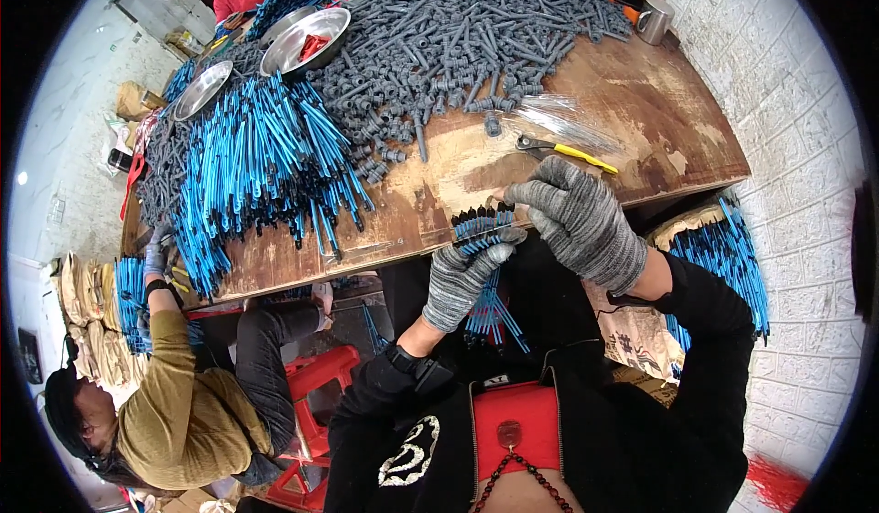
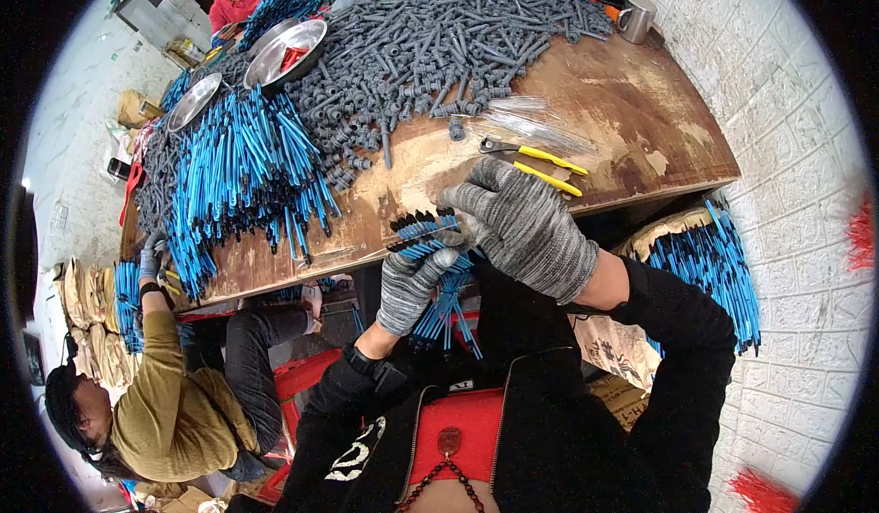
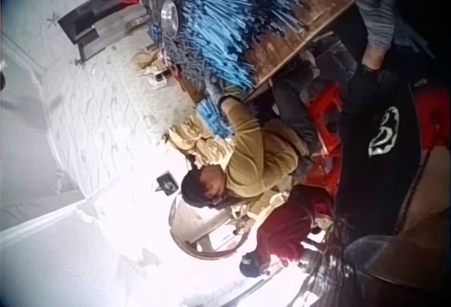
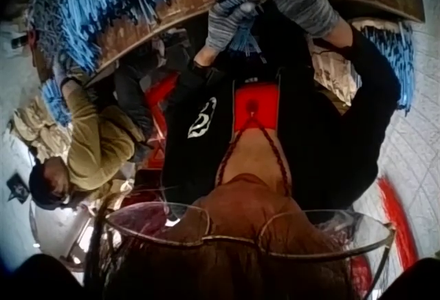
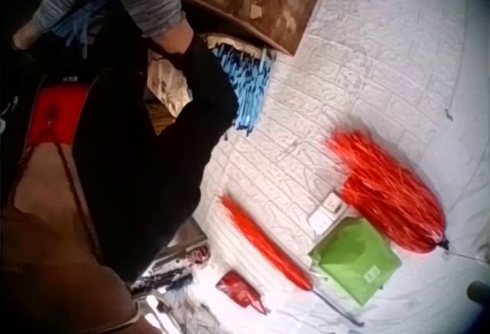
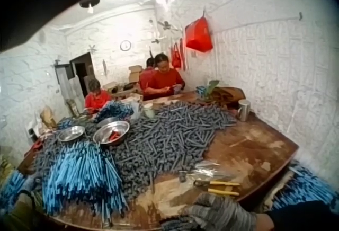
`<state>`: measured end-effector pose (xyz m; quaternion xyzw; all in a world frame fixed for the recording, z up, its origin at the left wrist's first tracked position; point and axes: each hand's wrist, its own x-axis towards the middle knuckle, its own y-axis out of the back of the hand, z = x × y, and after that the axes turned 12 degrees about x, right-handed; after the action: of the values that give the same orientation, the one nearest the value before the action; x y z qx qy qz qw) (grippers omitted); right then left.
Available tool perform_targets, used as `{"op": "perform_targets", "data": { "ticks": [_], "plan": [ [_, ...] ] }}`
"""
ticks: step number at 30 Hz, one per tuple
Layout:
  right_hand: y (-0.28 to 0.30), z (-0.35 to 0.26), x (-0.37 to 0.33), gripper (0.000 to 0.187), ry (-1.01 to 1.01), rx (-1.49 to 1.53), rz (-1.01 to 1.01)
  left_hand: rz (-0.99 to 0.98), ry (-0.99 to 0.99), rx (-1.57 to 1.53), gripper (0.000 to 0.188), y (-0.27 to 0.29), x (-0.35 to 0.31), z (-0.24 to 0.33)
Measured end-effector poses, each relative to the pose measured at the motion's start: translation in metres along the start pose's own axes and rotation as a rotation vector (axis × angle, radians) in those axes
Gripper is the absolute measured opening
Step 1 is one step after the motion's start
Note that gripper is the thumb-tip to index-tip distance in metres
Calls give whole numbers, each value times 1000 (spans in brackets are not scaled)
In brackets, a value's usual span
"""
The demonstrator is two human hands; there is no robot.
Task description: The person gathers blue rods, aligns them into a black plastic holder, and inserts a metal wire through the assembly. They then trim the wire using yellow-handled pliers and place the completed unit into a large bag.
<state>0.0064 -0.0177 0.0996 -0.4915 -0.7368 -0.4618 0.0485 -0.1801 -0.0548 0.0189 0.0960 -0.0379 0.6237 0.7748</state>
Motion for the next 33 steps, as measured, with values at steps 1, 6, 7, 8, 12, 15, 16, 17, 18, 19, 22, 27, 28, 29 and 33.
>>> {"op": "perform_targets", "data": {
  "ticks": [1,6,7,8,12,15,16,17,18,19,22,27,28,29,33],
  "plan": [
    [2,0,-1,35,26,14,9,-7,6,-25,21,2,-2,2],
    [12,-6,7,29,34,12,-7,5,41,-165,20,3,-3,3],
    [15,-5,8,29,23,20,-37,4,41,-165,20,3,-2,4],
    [17,-5,9,30,12,28,-67,-1,28,-140,20,3,-1,5],
    [20,-3,11,29,-16,85,-110,-27,24,-98,20,5,1,7],
    [16,-1,11,28,-16,121,-95,-57,66,-115,20,7,1,6],
    [12,1,10,27,-7,132,-74,-62,82,-120,20,7,1,7],
    [9,2,9,26,1,142,-53,-67,99,-125,20,7,0,7],
    [6,4,7,26,1,142,-52,-72,117,-130,20,7,0,7],
    [2,4,5,27,8,141,-24,-73,117,-129,20,7,0,6],
    [-3,3,0,27,25,140,29,-35,57,-68,21,7,1,-1],
    [-2,-2,-2,32,72,-5,-5,-27,36,-42,21,7,1,-4],
    [-2,-3,-2,30,112,-117,-31,-32,64,-74,21,7,1,-5],
    [-1,-3,-1,29,152,-228,-58,-37,93,-105,21,6,1,-5],
    [2,-7,1,30,170,-279,-61,-63,143,-147,21,5,1,0]
  ]
}}
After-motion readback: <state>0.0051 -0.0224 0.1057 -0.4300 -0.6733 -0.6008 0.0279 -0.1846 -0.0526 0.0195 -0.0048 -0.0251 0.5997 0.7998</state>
